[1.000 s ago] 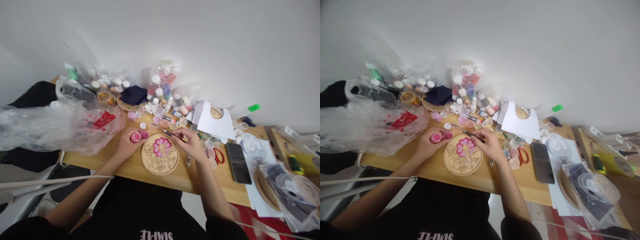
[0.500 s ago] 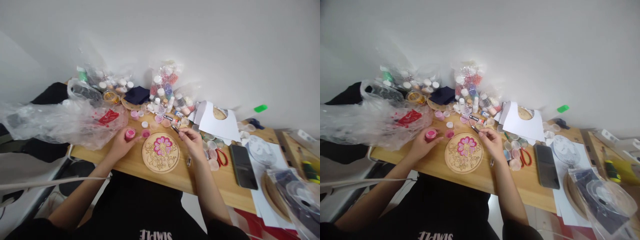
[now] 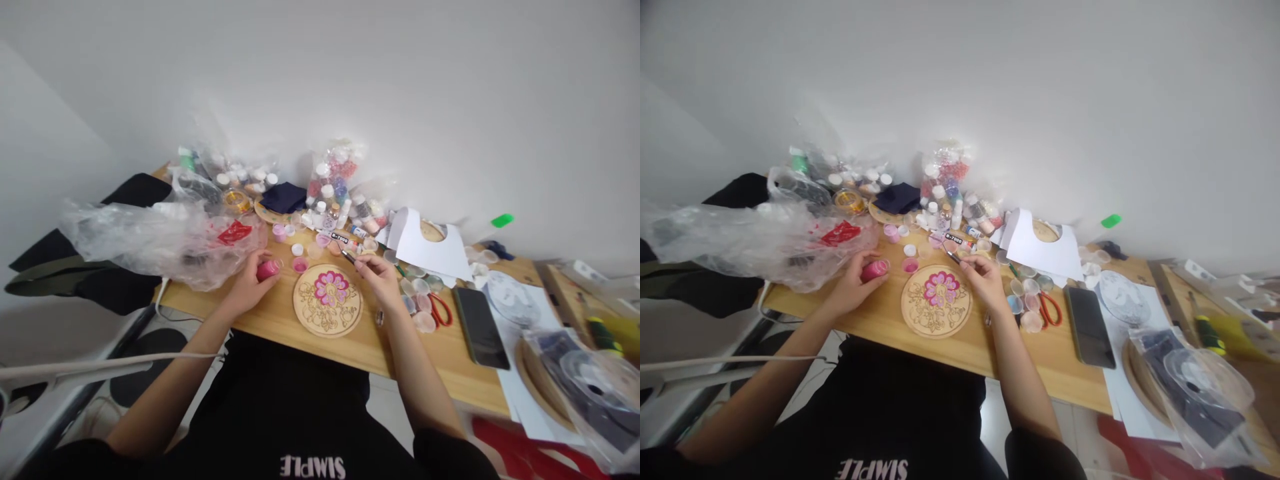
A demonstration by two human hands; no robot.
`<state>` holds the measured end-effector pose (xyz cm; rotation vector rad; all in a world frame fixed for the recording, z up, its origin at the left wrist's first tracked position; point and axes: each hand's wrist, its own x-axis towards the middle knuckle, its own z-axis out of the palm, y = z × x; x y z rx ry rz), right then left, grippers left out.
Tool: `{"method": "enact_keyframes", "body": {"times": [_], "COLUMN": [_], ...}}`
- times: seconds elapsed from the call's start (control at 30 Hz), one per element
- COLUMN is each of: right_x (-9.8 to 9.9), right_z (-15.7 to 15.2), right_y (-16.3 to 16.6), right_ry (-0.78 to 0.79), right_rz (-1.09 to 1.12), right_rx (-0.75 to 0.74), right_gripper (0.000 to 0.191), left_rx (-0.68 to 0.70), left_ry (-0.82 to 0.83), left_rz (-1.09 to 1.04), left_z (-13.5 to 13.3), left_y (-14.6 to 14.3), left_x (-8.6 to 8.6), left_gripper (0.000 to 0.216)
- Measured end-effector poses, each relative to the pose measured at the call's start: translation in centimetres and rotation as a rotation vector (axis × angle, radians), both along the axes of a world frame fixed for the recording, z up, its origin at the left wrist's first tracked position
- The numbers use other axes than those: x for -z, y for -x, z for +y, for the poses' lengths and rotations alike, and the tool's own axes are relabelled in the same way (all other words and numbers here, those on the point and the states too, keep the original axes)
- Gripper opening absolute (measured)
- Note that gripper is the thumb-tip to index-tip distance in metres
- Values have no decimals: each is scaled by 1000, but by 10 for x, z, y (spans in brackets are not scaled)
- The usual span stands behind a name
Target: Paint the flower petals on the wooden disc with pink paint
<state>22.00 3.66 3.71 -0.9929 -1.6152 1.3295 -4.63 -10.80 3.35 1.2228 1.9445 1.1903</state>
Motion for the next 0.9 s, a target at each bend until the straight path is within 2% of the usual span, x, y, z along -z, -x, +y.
{"method": "enact_keyframes", "body": {"times": [0.13,0.27,0.77,0.9], "right_x": [1,1,1,0], "right_z": [-3,-5,-7,-7], "right_y": [2,3,1,1], "right_ry": [4,16,79,96], "right_rz": [-7,-10,-3,2], "right_rx": [-10,-22,-24,-20], "right_gripper": [41,39,37,36], "left_rx": [-53,-66,41,53], "left_ry": [-60,-78,-50,-51], "left_rz": [8,91,270,283], "left_z": [3,6,9,9], "left_y": [-4,-1,-5,-4], "left_x": [8,10,-12,-14], "left_gripper": [35,31,26,34]}}
